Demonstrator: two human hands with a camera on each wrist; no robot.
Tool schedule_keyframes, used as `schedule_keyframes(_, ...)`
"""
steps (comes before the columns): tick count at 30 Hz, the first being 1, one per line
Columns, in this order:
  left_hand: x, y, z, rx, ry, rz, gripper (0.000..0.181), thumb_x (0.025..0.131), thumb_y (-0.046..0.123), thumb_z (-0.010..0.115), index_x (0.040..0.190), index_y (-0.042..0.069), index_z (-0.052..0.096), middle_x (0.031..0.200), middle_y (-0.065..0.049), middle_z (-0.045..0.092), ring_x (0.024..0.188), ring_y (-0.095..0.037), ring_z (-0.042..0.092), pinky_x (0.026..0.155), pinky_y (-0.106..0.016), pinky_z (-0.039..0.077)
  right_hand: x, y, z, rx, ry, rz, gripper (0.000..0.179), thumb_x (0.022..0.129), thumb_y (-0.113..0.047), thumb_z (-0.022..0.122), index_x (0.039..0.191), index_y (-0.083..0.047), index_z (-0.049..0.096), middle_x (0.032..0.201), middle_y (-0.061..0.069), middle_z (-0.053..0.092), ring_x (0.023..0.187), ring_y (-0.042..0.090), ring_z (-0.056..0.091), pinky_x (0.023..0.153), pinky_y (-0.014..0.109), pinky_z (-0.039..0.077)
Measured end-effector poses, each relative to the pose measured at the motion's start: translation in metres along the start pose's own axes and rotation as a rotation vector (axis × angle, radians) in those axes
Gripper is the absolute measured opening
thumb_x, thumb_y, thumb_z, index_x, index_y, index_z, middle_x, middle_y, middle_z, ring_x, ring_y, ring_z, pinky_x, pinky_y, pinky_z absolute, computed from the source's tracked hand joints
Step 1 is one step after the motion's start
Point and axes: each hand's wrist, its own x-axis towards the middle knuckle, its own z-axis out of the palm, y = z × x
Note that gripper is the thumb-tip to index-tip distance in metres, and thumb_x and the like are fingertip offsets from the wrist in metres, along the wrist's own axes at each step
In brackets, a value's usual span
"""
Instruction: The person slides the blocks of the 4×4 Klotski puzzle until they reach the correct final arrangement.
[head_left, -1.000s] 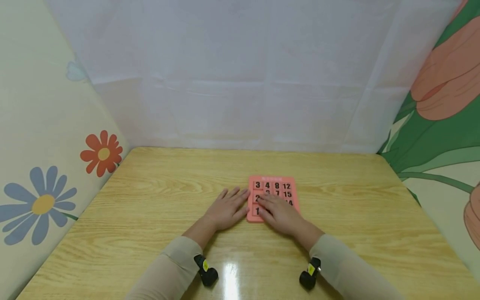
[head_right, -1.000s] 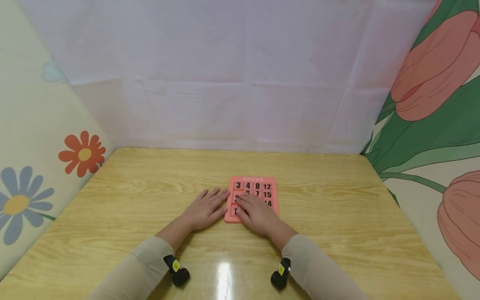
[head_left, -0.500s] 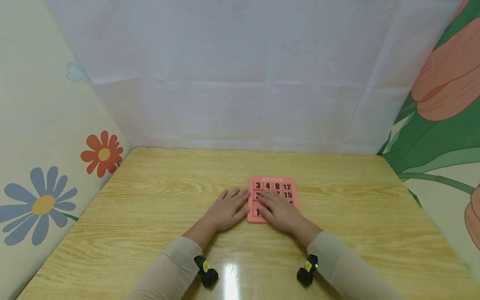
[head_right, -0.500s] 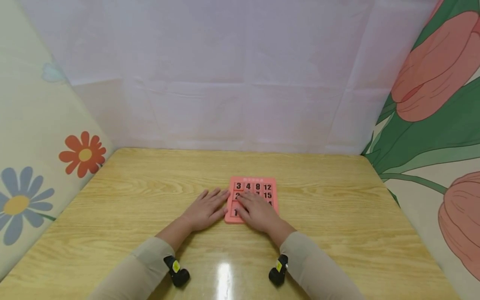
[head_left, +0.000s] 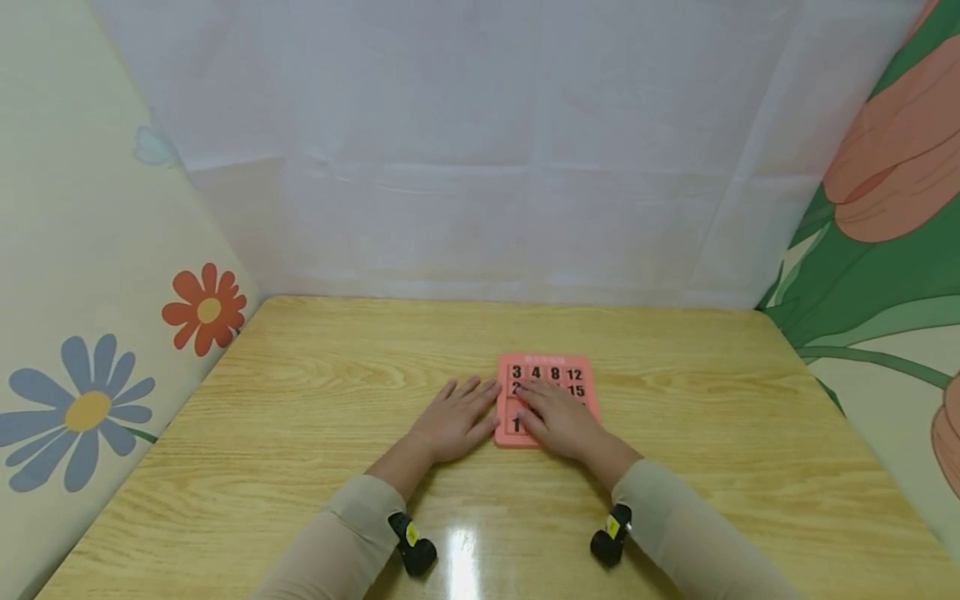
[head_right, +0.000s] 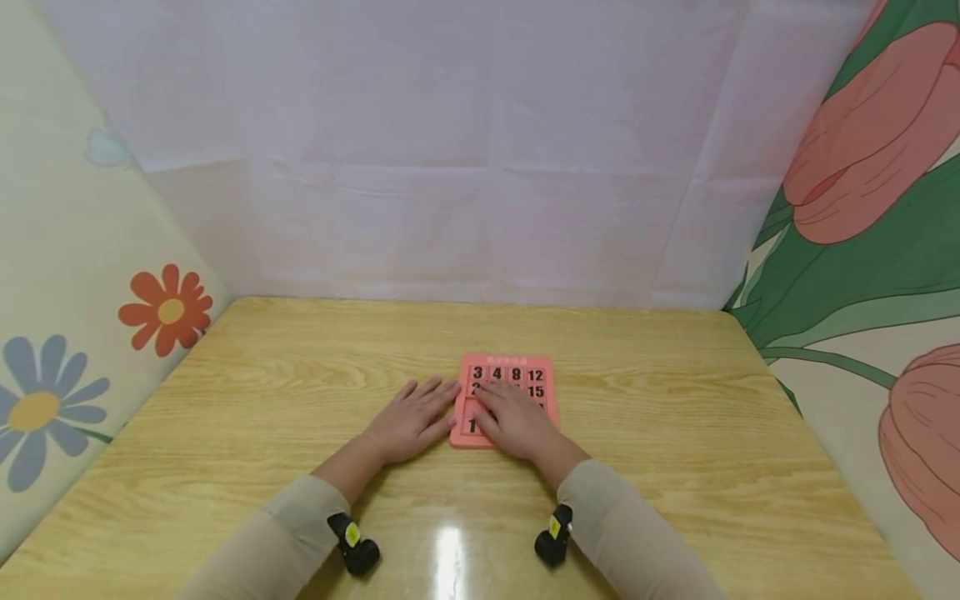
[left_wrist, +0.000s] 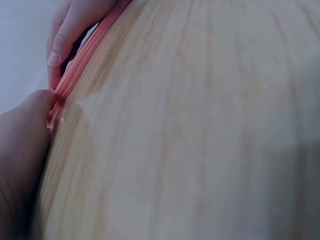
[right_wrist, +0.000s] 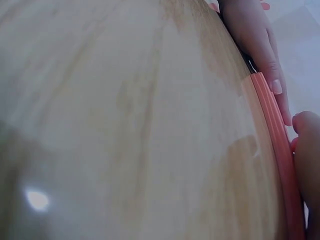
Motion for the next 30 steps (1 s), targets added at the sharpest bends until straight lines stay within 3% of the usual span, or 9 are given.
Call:
schedule_keyframes(8,0.000,0.000,0.002,-0.005,0.000,0.000,0.061,0.104,0.049,0.032,0.157,0.018,0.026,0.162,0.001,0.027,0.152,-0.026,0.019,0.125,-0.052,0.010,-0.004,0.000,0.002,0.004,0.012,0.004,0.052,0.105,-0.041,0.040,0.148,-0.012,0.045,0.157,0.007,0.038,0.147,0.028,0.032,0.122,0.045,0.025)
schedule_keyframes(20,0.000,0.001,0.001,0.000,0.005,-0.001,0.061,0.104,0.049,0.032,0.157,0.018,0.026,0.162,0.001,0.027,0.152,-0.026,0.019,0.125,-0.051,0.009,-0.024,-0.005,0.003,0.012,0.048,-0.080,0.049,0.103,-0.034,0.045,0.145,-0.009,0.049,0.154,0.010,0.043,0.144,0.031,0.038,0.120,0.049,0.029)
schedule_keyframes(30,0.000,0.000,0.001,0.012,-0.001,-0.009,0.061,0.104,0.049,0.032,0.157,0.018,0.025,0.163,0.001,0.026,0.153,-0.026,0.018,0.125,-0.051,0.010,-0.041,-0.008,0.007,0.034,0.033,-0.096,0.048,0.104,-0.037,0.044,0.145,-0.012,0.049,0.154,0.007,0.043,0.145,0.030,0.036,0.120,0.049,0.029)
